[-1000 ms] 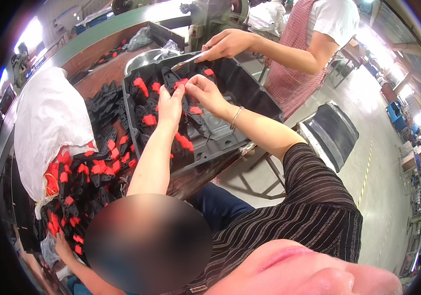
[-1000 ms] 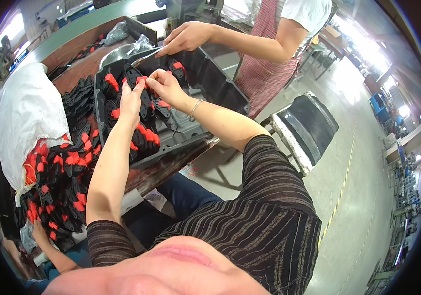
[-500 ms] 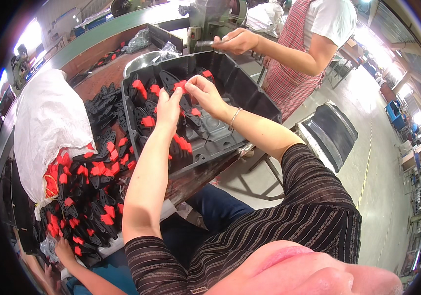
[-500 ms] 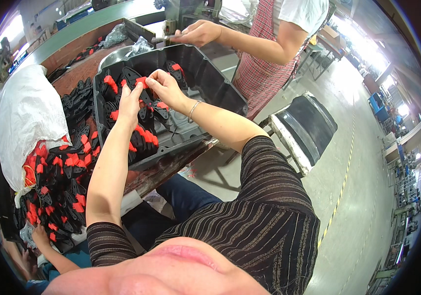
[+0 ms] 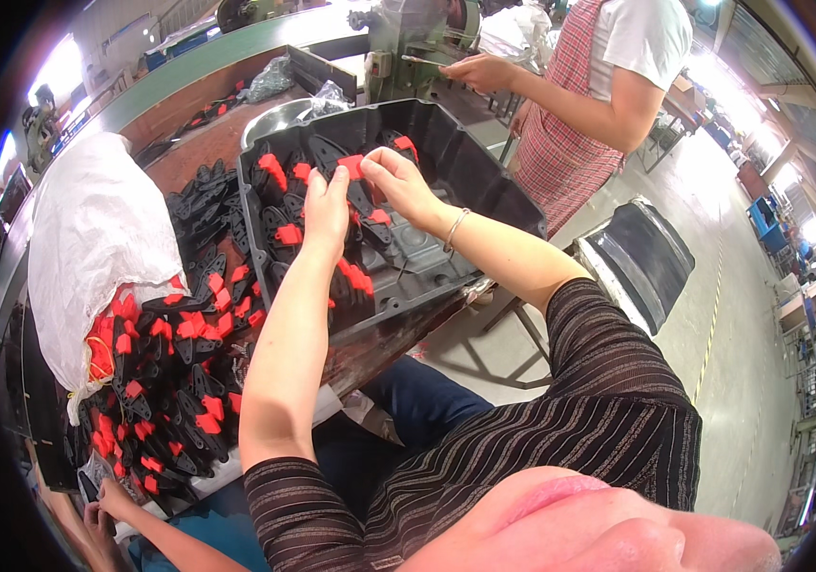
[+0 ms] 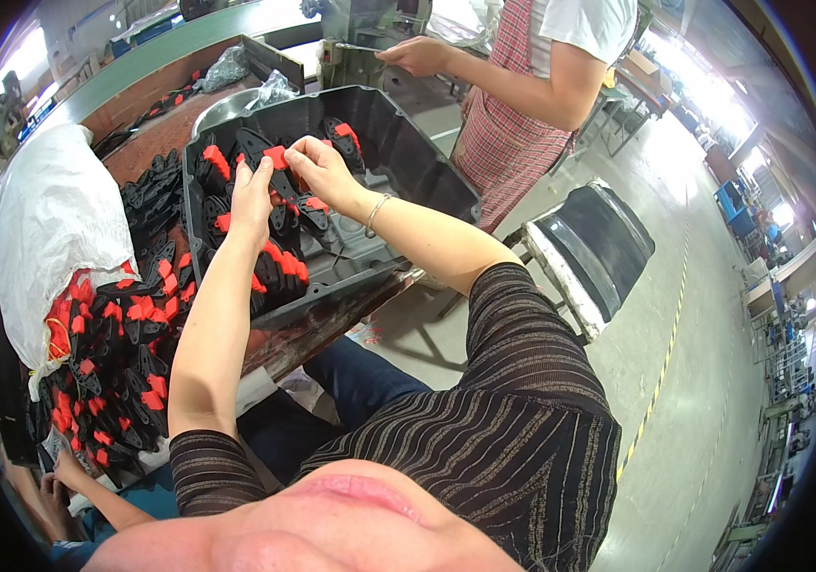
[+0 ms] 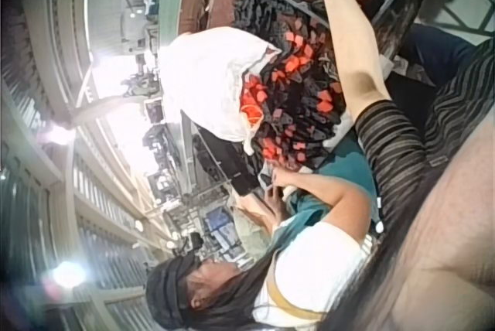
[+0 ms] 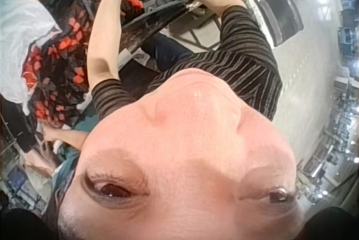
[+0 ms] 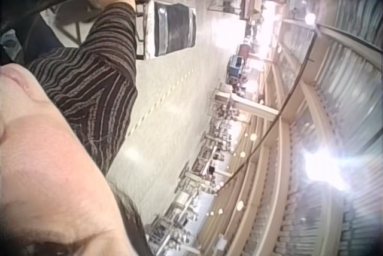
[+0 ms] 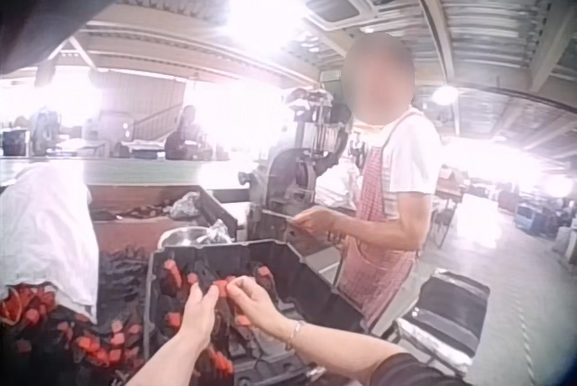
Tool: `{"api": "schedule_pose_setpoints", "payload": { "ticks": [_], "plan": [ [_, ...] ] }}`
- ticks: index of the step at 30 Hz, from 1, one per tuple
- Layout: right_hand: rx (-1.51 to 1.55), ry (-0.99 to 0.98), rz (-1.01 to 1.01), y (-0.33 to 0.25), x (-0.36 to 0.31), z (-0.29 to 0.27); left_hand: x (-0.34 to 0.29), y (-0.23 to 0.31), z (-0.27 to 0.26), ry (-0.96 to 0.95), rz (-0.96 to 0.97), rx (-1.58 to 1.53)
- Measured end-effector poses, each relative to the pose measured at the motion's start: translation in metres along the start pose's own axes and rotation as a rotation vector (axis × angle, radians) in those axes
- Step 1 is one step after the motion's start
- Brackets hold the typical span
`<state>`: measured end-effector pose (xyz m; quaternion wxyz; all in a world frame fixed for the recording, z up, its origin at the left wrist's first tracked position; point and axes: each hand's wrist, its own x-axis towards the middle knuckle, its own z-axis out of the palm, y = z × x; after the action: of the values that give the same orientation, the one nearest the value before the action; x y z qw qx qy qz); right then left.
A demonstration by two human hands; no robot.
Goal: The person repeatedly picks black plastic clips with red inserts from a tray, attaches the red insert to each clip by hand, and places the assembled units back into the tray. The process is continuous and repetitive throughout the clip.
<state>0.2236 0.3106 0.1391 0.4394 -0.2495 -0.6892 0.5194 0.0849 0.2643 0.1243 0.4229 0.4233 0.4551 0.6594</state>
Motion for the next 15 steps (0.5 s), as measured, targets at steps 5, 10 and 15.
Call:
{"api": "schedule_pose_setpoints", "payload": {
  "ticks": [5,10,15],
  "plan": [
    [-0.024,-0.011,0.012,-0.001,0.0,0.002,0.004,-0.006,-0.003,0.054,-0.024,0.06],
    [-0.027,0.006,0.004,0.001,0.001,-0.001,0.009,-0.011,-0.002,0.035,-0.035,0.029],
    [-0.02,0.003,-0.012,-0.005,0.004,-0.002,0.013,-0.012,0.0,-0.032,0.064,-0.089]
  ]
}}
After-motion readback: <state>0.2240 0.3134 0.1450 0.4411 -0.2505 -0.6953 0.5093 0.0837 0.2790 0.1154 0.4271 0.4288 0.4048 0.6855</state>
